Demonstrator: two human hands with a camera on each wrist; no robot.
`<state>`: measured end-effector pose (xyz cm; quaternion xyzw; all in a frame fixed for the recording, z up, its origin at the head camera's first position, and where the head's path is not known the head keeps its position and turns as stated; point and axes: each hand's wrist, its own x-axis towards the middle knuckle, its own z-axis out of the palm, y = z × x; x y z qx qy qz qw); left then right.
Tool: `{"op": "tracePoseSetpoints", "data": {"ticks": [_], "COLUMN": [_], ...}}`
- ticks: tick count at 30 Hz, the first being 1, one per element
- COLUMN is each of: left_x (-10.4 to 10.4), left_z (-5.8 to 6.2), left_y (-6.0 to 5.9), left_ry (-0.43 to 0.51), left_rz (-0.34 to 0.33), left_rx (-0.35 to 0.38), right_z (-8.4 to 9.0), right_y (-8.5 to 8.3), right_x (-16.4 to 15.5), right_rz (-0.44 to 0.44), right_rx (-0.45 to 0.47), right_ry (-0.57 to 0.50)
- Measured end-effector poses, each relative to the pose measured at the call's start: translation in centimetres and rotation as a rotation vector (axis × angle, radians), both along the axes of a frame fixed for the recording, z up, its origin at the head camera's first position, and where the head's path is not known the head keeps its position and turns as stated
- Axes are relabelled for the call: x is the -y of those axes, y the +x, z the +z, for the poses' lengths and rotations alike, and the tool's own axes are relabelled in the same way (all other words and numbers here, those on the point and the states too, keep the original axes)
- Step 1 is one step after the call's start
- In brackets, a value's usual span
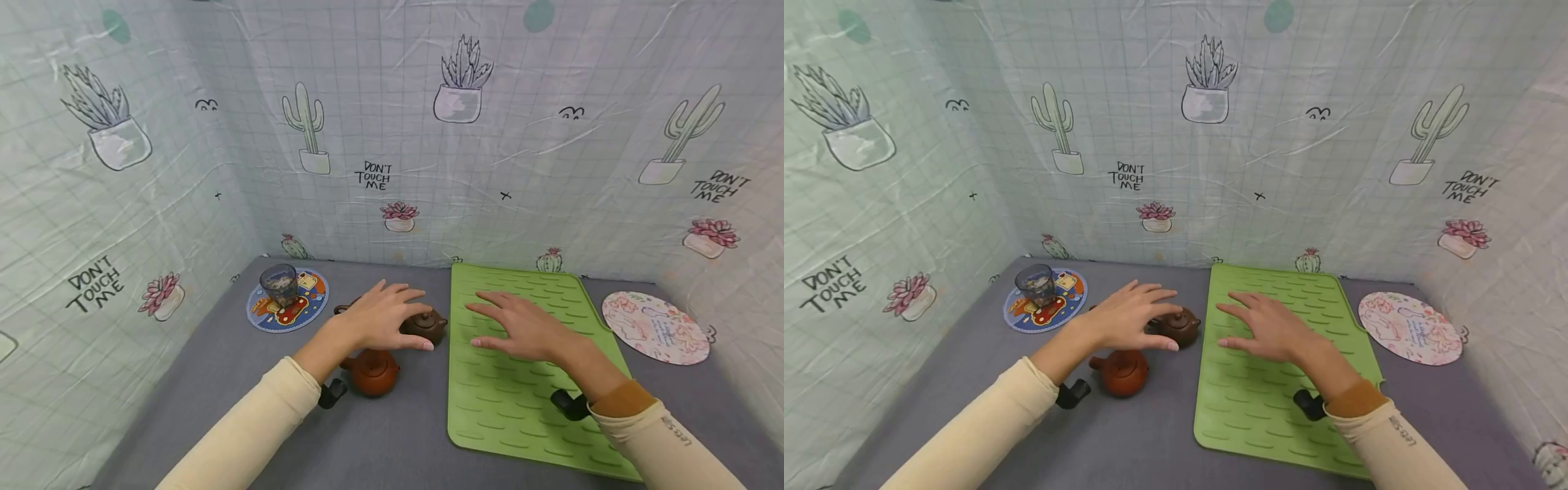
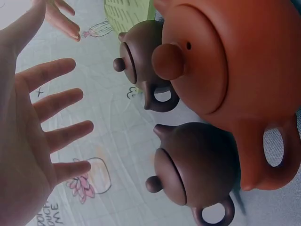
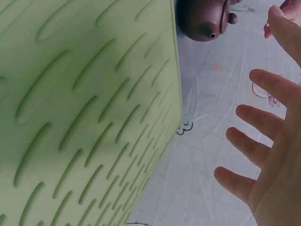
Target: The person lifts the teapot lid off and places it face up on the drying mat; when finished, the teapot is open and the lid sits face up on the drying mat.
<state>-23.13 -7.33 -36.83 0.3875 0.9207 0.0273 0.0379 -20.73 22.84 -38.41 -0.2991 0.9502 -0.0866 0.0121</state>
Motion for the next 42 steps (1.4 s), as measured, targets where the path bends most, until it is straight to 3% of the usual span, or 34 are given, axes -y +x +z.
{"op": "tracePoseSetpoints", "data": {"ticks": [8,16,23,28,33,42], "left_x": [0.4,1.7,3.6,5.0,6.3,8.5], "left_z": [0.7,2.2,2.4,2.1,1.3,-1.4], "left_y": [0.6,2.1,3.5,4.6,5.6,7.2], "left_ry": [0.019,0.095,0.184,0.263,0.338,0.388], "left_rz": [0.015,0.017,0.048,0.097,0.16,0.285], "left_rx": [-0.009,-0.056,-0.087,-0.091,-0.077,-0.055], "right_z": [1.0,2.9,3.5,2.4,0.5,-2.4], "right_y": [0.4,2.1,3.3,3.8,4.0,4.4], "right_x": [0.9,3.2,5.6,7.6,9.7,13.1], "right_rz": [0.03,0.074,0.149,0.201,0.244,0.229], "right_rx": [-0.034,-0.06,-0.126,-0.146,-0.103,-0.031], "right_ry": [-0.023,-0.116,-0.173,-0.183,-0.186,-0.253]}}
